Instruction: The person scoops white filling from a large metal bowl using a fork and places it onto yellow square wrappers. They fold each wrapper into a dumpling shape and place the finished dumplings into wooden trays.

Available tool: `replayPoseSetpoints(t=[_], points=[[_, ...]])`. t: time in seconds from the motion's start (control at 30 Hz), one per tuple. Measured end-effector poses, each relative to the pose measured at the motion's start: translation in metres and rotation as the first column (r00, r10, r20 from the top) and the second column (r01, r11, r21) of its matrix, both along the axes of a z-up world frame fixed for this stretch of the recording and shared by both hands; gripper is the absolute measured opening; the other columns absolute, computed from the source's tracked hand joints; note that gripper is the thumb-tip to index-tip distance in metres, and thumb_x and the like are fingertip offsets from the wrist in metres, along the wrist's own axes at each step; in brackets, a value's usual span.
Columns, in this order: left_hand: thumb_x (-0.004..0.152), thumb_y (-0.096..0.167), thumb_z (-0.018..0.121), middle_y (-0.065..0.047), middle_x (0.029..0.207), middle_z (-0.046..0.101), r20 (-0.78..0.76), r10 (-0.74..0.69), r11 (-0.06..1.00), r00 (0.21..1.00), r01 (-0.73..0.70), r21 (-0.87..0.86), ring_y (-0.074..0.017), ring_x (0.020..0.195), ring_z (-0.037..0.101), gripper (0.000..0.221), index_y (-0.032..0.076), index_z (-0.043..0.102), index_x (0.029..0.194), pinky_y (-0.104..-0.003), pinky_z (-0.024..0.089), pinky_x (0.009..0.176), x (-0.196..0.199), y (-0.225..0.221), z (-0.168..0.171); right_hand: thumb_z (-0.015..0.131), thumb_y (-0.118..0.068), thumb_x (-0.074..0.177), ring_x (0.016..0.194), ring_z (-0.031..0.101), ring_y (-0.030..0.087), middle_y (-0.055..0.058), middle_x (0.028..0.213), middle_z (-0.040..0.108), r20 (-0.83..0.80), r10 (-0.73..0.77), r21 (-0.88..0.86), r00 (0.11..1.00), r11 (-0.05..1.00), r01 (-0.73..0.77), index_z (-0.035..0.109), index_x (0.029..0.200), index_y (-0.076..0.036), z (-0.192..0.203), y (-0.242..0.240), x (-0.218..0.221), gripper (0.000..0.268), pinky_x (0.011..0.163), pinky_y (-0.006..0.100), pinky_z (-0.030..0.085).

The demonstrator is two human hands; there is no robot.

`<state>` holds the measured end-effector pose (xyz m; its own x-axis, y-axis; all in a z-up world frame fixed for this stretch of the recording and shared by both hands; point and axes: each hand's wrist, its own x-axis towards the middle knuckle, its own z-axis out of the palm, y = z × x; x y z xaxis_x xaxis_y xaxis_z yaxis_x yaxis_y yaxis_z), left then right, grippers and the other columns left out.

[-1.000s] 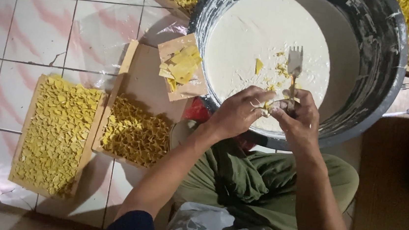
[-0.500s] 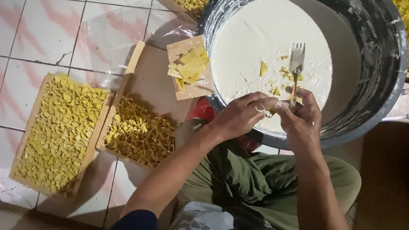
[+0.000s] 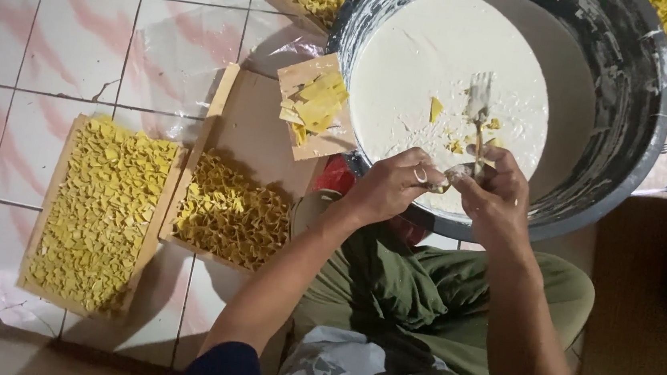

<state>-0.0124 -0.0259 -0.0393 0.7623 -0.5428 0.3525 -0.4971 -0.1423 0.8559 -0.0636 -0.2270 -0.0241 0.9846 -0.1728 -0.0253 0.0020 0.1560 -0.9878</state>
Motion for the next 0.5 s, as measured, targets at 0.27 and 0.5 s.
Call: replayPoseSetpoints(t=[0.27,0.5], points=[[0.101,0.003,0.056,-0.008,0.114,0.057,0.287,-0.053,0.973,0.957,-0.016,0.232,-0.0272,0.101,0.065,0.027,0.011,0.067,0.125,-0.04,0.054,0.085,0.01,0.028,-0.026,0.069,-0.013,0.104,0.056,0.035,0.0,-0.009,0.069,0.044,-0.106,-0.032,-0.163,0.994,0.986,0.015,0.058,0.118,-0.017,0.029,0.026,-0.011,0.018,0.049,0.021,0.026],[0.085,0.013,0.083,-0.006,0.113,0.079,-0.233,0.756,0.655,0.612,-0.703,0.277,-0.0186,0.103,0.079,0.035,0.011,0.07,0.118,-0.026,0.07,0.084,0.047,0.246,0.001,0.073,0.008,0.111,0.088,0.054,0.012,0.007,0.103,0.06,0.044,-0.202,-0.521,0.978,0.831,0.195,0.066,0.13,0.001,-0.067,0.012,-0.03,0.022,0.073,0.028,0.042]])
